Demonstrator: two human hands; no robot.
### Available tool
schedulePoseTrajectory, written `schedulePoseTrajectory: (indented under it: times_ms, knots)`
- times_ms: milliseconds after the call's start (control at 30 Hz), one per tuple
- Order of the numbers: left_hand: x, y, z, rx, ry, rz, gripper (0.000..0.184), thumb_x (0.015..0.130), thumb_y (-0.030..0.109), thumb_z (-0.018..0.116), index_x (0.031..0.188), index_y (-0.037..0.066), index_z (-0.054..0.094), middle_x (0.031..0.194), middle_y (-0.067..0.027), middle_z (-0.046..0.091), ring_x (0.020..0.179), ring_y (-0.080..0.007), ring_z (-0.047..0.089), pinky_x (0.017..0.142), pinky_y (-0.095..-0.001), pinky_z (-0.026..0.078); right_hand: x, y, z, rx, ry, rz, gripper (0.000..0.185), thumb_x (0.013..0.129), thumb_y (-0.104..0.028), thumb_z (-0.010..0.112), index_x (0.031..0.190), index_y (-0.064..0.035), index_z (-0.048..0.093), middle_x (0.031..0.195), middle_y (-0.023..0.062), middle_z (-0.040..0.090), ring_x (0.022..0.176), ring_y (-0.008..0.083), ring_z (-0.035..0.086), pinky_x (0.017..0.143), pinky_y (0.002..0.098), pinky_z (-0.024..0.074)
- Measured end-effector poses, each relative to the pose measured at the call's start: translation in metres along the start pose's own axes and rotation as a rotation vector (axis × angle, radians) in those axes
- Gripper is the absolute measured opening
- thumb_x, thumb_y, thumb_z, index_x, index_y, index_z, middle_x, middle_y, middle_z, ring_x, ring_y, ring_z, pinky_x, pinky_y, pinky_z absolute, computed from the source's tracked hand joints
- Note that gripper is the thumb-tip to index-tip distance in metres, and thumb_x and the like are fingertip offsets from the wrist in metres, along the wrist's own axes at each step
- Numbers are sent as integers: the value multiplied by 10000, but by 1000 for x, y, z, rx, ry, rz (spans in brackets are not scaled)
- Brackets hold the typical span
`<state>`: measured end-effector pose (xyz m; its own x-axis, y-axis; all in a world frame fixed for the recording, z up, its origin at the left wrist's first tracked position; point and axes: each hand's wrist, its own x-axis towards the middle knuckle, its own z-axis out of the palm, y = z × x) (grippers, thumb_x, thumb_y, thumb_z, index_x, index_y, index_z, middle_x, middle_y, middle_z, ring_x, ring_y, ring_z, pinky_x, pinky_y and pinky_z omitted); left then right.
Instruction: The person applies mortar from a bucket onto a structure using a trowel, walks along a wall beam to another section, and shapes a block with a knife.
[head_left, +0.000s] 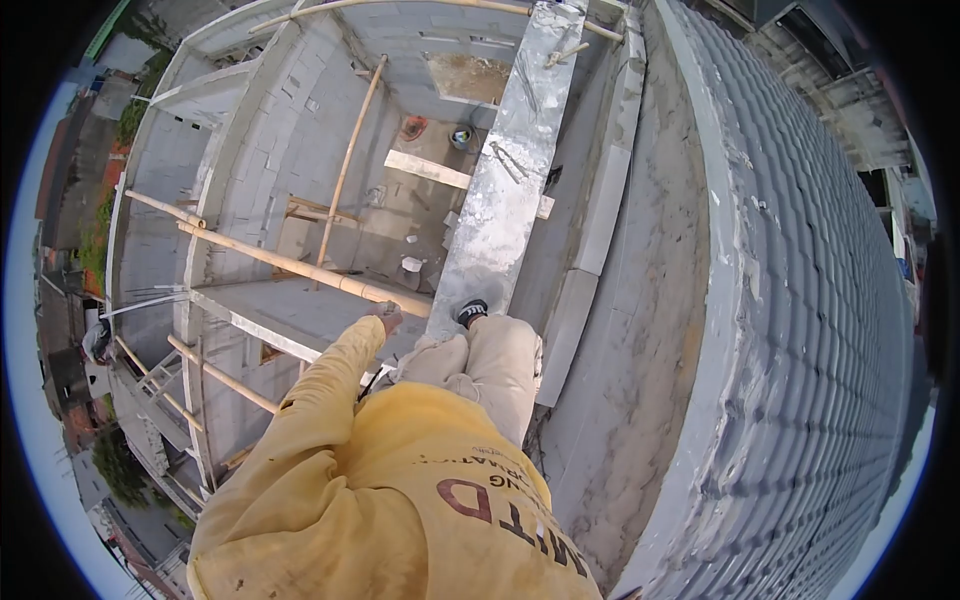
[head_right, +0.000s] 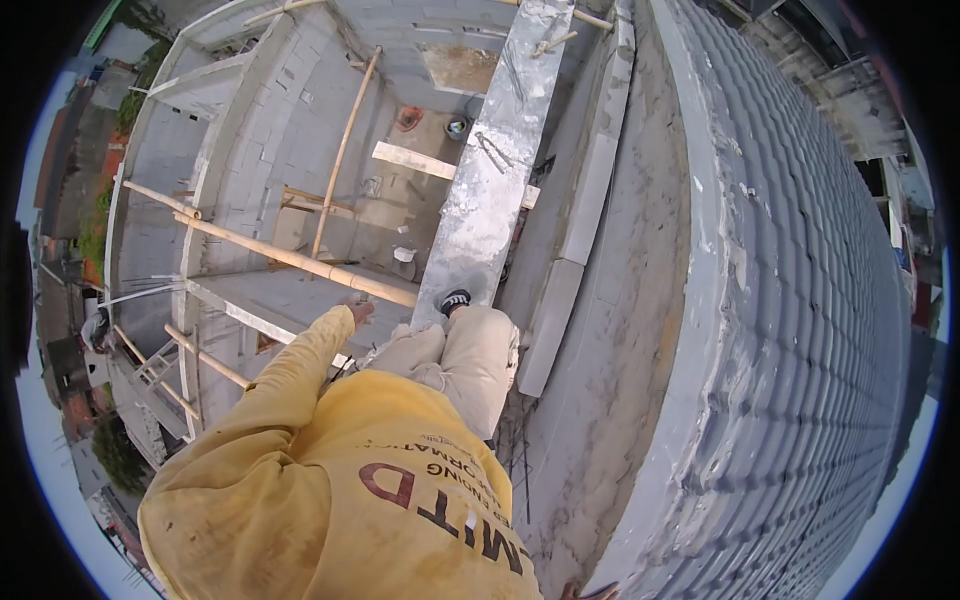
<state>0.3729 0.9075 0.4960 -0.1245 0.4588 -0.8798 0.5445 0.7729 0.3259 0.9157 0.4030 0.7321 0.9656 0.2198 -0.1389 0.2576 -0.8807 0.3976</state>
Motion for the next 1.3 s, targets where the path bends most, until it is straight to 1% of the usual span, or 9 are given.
schedulePoseTrajectory:
  times_ms: [333, 467, 500, 867, 933, 967, 1067, 1133, 1300]
  knots:
    - [77, 10, -48, 107, 74, -6, 406, 850, 400, 704, 1125, 106, 656, 953, -52, 682, 796, -173, 630, 737, -364, 524, 56, -33, -13, 64, -102, 141, 789, 723, -352, 799, 1400, -82, 496, 1342, 212, 560, 1241, 375, 524, 1069, 463, 400]
    - [95, 56, -73, 176, 61, 13, 503, 879, 408, 663, 1274, 103, 605, 1139, -90, 677, 1018, -211, 654, 865, -359, 514, 89, -50, -22, 71, -172, 237, 769, 731, -347, 796, 1390, -77, 507, 1333, 213, 568, 1233, 375, 532, 1066, 460, 404]
    - [106, 68, -79, 415, 65, 121, 514, 880, 407, 662, 1283, 94, 597, 1162, -87, 668, 1036, -205, 646, 870, -359, 517, 98, -54, -27, 72, -191, 263, 764, 733, -346, 795, 1387, -76, 509, 1331, 213, 570, 1231, 375, 534, 1065, 459, 406]
    - [106, 293, -97, -231, 56, 104, 485, 863, 400, 707, 1232, 112, 580, 1099, -31, 654, 901, -159, 627, 670, -316, 504, 251, -91, -60, 168, -385, 443, 708, 755, -335, 786, 1360, -64, 538, 1307, 215, 592, 1208, 374, 555, 1056, 449, 419]
    - [105, 304, -95, -296, 69, 123, 488, 859, 406, 710, 1231, 119, 578, 1105, -28, 654, 904, -159, 633, 662, -300, 492, 301, -130, -58, 241, -337, 340, 698, 760, -333, 784, 1356, -61, 543, 1303, 216, 596, 1204, 374, 559, 1054, 447, 422]
    - [105, 302, -93, -272, 63, 101, 493, 859, 408, 709, 1233, 113, 580, 1112, -28, 654, 913, -172, 640, 682, -323, 503, 328, -160, -51, 205, -115, 77, 482, 828, -277, 741, 1222, -24, 627, 1216, 222, 651, 1116, 376, 619, 1005, 412, 469]
    - [136, 269, -93, -192, 5, 136, 566, 849, 407, 713, 1296, 94, 565, 1193, -63, 655, 996, -220, 658, 776, -399, 533, 363, -287, -91, 396, -48, -103, 463, 829, -272, 740, 1223, -51, 641, 1240, 216, 637, 1184, 381, 584, 1022, 447, 457]
    - [125, 267, -105, 159, 100, 52, 669, 841, 432, 707, 1374, 72, 524, 1282, -116, 631, 1065, -263, 652, 889, -421, 519, 372, -360, -116, 403, -26, -169, 468, 826, -288, 739, 1222, -58, 644, 1234, 214, 639, 1178, 383, 585, 1015, 454, 460]
    - [209, 187, -137, 35, 127, -160, 605, 923, 407, 647, 1437, 179, 425, 1278, -112, 594, 1053, -297, 626, 750, -472, 538, 341, -503, -173, 535, -95, -375, 469, 843, -333, 729, 1221, -68, 651, 1183, 191, 674, 1118, 355, 636, 970, 442, 491]
